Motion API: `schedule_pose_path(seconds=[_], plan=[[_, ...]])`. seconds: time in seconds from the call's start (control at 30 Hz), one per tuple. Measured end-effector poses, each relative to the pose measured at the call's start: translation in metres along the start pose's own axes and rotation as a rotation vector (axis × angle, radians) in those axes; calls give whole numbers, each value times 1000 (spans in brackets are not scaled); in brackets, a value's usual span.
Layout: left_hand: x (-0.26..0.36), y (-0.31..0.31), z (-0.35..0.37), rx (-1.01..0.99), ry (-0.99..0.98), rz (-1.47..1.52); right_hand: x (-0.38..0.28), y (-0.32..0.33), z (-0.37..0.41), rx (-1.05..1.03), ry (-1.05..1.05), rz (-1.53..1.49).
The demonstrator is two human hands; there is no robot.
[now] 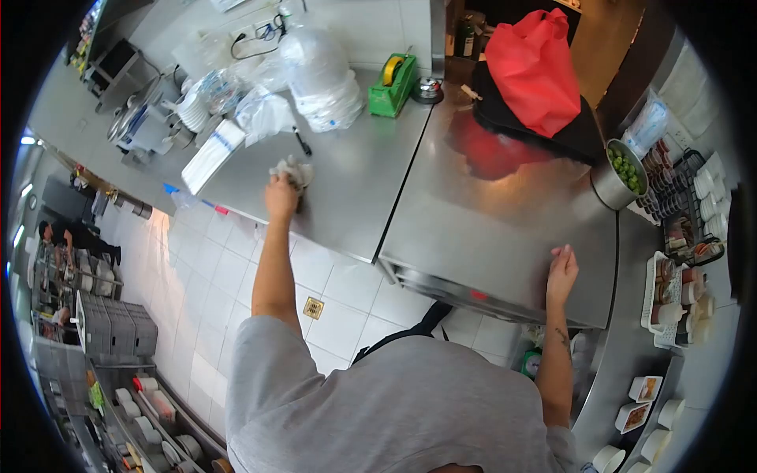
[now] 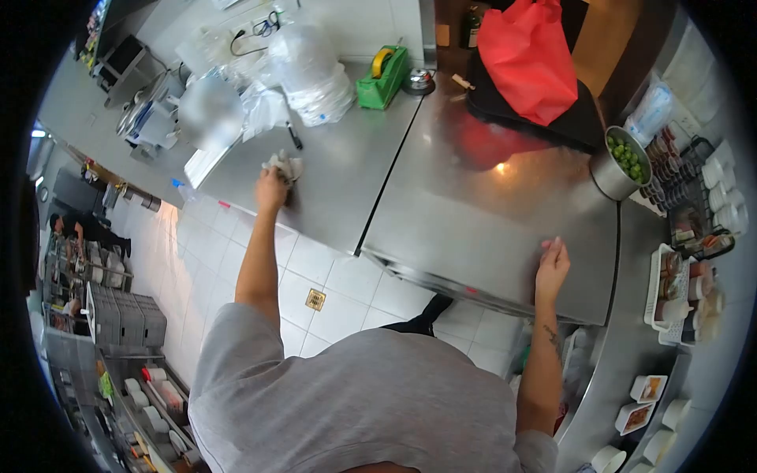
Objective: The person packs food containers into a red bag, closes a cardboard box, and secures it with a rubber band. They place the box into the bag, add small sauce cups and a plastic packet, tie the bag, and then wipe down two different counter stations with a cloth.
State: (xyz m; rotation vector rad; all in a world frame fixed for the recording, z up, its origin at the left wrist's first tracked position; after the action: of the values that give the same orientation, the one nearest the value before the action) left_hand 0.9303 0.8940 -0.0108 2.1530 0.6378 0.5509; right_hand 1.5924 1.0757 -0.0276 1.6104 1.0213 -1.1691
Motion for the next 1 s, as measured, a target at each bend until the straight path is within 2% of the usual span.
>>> schedule_pose_path(seconds=[0.03,0.1,0.2,0.33,0.37,0.53,0.73,0.8,0.83,0.9,0.97,1.0], plan=[[15,13,13,27,-16,-3,4,-5,9,-4,-145,-132],[37,20,37,75,-60,36,5,-28,36,-48,-141,-98],[81,34,71,10,-124,151,0,-79,88,-188,-77,-60],[124,59,111,-1,-221,285,-50,-145,165,-381,-253,-278],[123,60,115,-25,-231,301,-59,-159,177,-420,-311,-322],[93,63,108,-70,-275,333,-92,-214,206,-503,-327,-411],[0,34,46,-171,-201,290,-120,-304,266,-648,-442,-478],[-21,47,23,11,-289,210,-126,-338,291,-721,-489,-503],[-23,65,15,101,-329,171,-128,-353,302,-742,-569,-611],[-20,97,18,58,-265,323,-134,-385,319,-771,-724,-837],[-3,118,45,-139,-335,847,-142,-405,340,-737,-891,-854],[2,124,64,-171,-360,831,-144,-410,350,-701,-973,-869]])
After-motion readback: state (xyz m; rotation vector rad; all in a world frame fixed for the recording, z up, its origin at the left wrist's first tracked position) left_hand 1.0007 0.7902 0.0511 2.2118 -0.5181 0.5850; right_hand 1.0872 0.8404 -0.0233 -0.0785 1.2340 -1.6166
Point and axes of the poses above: each hand's wrist, its own z-axis away from the middle knuckle, its own y-axis out of the back of the hand, x = y × z, the point moved 8 cm from there along -z, towards the middle knuckle, and after that the axes turned 9 degrees about x, right-handed, at the moved point
